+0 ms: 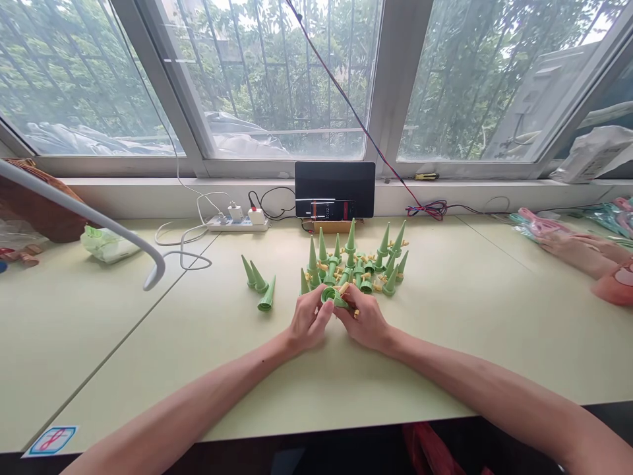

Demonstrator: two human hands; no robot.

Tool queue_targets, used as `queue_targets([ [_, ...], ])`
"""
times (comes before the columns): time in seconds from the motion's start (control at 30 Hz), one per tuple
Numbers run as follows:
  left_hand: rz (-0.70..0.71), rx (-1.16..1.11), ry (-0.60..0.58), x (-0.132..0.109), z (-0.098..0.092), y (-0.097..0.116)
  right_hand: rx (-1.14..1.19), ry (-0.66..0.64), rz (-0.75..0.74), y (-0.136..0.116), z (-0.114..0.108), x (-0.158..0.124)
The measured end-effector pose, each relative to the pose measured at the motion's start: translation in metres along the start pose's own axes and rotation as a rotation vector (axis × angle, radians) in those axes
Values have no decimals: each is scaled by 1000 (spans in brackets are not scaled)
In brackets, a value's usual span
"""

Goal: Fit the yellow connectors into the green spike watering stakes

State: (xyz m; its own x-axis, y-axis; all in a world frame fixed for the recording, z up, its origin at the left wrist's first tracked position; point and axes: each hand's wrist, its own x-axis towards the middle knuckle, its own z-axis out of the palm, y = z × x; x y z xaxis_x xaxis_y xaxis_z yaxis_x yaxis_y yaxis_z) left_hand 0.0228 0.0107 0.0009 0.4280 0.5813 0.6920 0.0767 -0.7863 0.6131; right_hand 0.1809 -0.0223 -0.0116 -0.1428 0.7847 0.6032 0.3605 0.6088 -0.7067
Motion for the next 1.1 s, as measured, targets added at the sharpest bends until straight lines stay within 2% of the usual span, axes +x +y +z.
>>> queue_targets([
  [0.2,-24,5,-4,0,0,0,15,28,26,-1,0,0],
  [0.47,-157,-39,-14,1,0,0,67,-1,117,-3,-1,0],
  [0.67,-289,-98,-49,3,1,-1,9,-46,129,-4,-3,4],
  [1.1,-260,-58,-69,5,2,-1,16,-155,145,-4,-2,5],
])
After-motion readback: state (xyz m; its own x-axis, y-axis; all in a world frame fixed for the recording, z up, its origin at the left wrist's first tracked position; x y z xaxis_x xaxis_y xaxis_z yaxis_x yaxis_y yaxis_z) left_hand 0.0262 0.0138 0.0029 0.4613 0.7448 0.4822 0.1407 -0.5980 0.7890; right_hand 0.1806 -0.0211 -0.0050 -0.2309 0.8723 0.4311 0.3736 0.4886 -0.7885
